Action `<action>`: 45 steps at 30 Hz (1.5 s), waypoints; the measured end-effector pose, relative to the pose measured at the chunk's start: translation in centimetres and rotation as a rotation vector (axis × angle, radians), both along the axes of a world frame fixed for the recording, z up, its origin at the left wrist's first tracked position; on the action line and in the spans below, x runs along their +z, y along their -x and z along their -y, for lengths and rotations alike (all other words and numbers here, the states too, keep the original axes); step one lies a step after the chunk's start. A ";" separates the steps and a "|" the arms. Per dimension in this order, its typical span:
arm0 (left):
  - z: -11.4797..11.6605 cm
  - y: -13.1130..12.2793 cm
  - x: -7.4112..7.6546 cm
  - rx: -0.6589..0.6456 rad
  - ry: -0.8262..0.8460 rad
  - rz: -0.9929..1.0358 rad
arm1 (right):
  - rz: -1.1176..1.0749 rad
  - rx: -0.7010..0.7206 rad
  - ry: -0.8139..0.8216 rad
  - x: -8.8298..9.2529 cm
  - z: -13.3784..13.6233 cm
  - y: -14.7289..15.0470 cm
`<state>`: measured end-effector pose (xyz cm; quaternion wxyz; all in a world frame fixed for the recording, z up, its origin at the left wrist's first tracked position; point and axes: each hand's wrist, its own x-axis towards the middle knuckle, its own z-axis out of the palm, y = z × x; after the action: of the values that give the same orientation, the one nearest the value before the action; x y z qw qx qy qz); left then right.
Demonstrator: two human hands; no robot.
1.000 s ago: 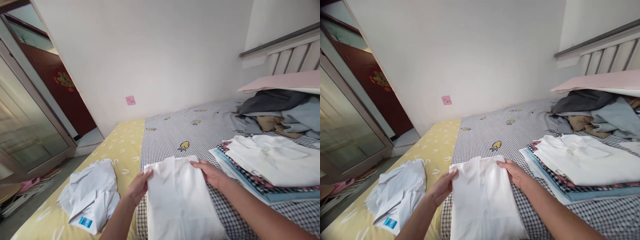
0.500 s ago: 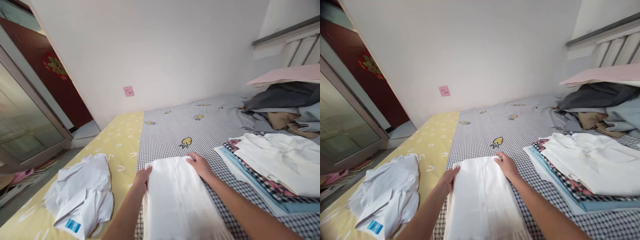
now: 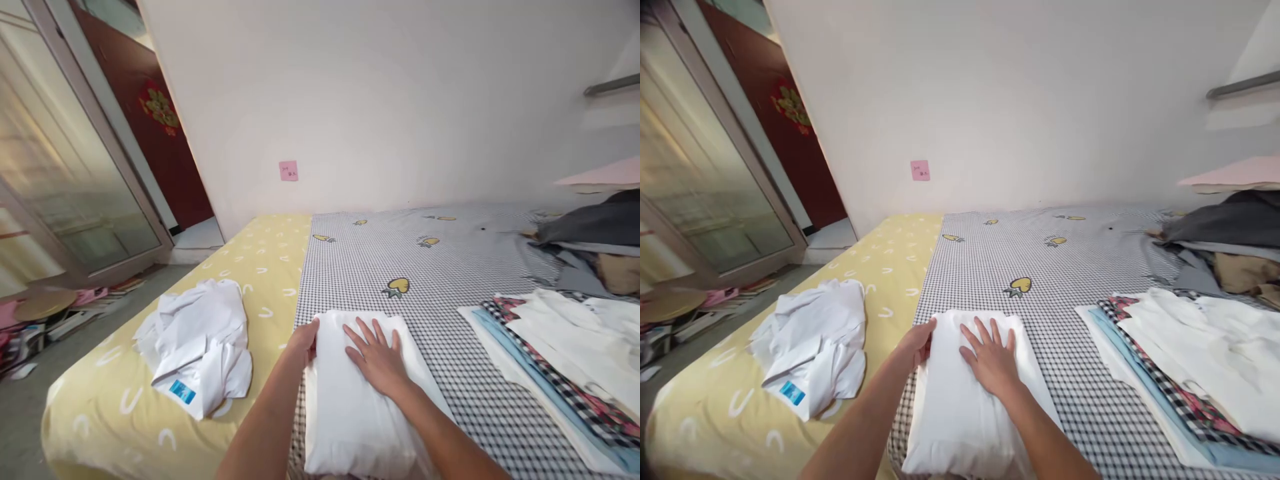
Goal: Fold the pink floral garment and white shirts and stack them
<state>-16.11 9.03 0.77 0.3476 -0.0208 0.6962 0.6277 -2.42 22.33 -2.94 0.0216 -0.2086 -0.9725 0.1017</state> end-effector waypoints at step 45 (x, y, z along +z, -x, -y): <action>7.9 -14.8 -1.4 0.151 0.812 -1.314 | -0.092 0.028 0.027 0.1 0.0 -0.5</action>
<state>-1.34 1.17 -0.62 -0.2154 0.1825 0.9316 0.2289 -1.95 22.34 -2.88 0.0620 -0.1906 -0.9717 0.1247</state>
